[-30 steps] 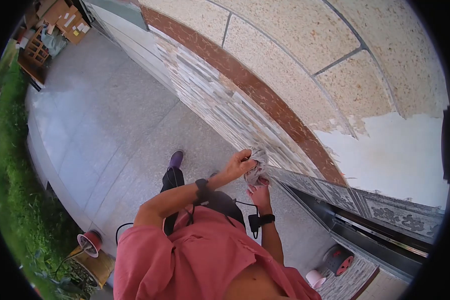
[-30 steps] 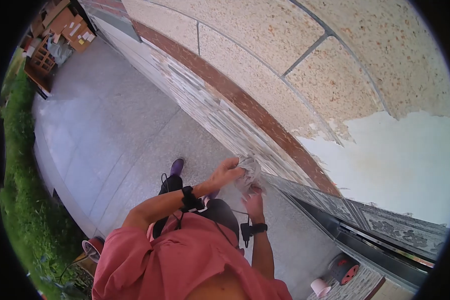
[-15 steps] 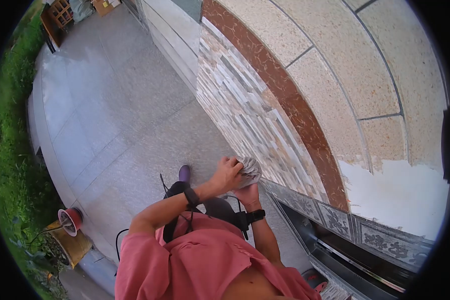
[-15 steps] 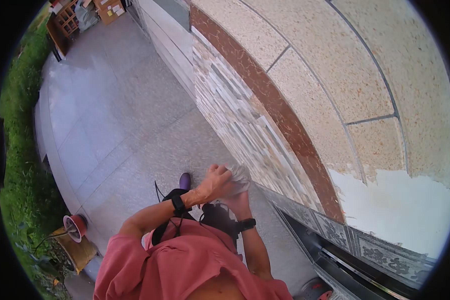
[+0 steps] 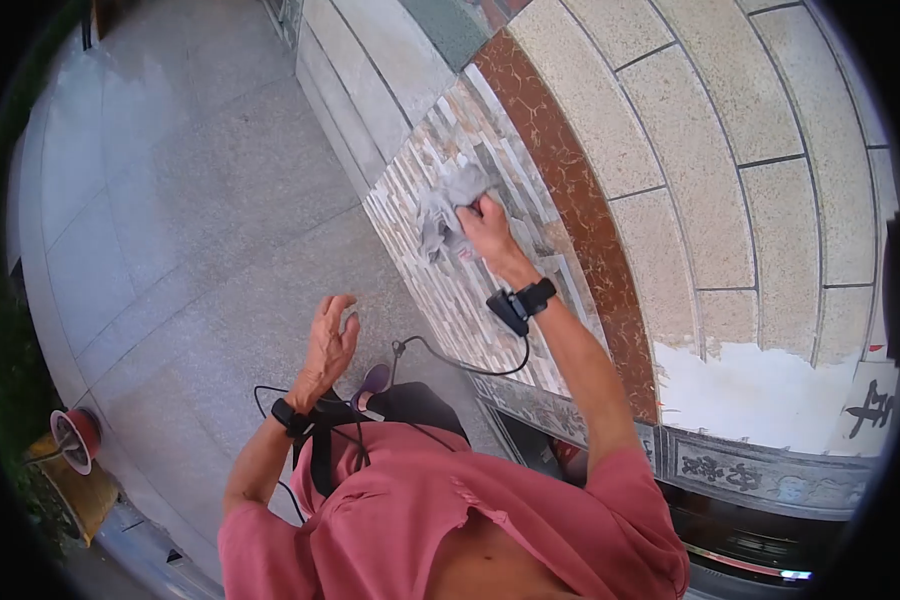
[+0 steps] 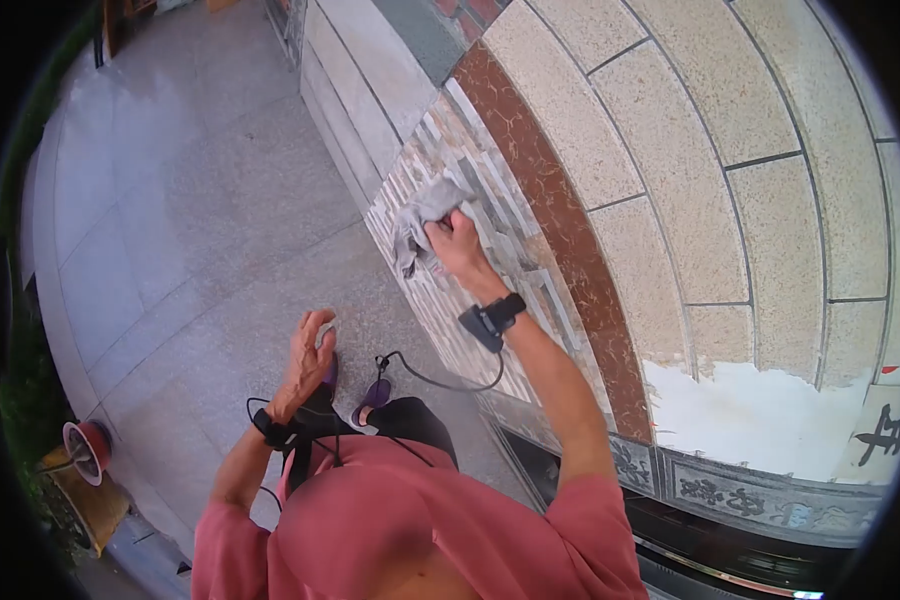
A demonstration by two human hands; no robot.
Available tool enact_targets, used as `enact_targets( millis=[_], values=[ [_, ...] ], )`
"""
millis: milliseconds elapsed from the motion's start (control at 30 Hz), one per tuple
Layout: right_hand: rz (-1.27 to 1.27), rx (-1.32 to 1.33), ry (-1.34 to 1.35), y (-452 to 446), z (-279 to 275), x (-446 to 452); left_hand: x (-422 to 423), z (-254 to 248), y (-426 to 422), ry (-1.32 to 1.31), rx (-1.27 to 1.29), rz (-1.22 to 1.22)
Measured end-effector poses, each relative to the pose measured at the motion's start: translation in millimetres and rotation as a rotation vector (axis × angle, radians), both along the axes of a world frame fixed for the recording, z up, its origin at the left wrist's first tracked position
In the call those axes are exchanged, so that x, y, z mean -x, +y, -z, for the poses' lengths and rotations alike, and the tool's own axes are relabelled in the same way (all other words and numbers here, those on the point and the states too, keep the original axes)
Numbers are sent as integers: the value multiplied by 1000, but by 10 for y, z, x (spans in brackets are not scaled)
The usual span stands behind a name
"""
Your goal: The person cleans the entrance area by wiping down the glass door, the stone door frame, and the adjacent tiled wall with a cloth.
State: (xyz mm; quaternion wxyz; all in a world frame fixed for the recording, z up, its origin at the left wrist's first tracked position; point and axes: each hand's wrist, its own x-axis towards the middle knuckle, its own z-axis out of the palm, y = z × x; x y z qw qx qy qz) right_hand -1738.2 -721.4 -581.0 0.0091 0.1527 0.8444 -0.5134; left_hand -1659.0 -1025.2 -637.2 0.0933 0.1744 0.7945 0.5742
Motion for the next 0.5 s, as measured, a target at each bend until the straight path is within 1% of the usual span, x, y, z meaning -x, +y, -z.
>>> enact_targets(
  millis=[67, 133, 200, 267, 367, 467, 500],
  values=[
    [-236, -683, 153, -200, -820, 398, -33, 316, -229, 13, 68, -48],
    [-288, -932, 362, -187, -1235, 778, -120, 550, -418, -56, 79, -97],
    [-346, -1292, 394, -80, -1601, 1085, -277, 649, -551, -118, 94, -135],
    [-377, -1807, 617, 82, -1812, 1410, -429, 692, -629, -163, 109, -160],
    [-440, -1890, 606, 114, -1865, 1533, -687, 882, -646, -189, 86, -213],
    [-494, -1958, 589, 408, -1305, 1618, -903, 981, -577, -311, 117, -246],
    [-547, -1899, 495, 440, -1104, 1536, -967, 1006, -532, -321, 112, -272]
  ],
)
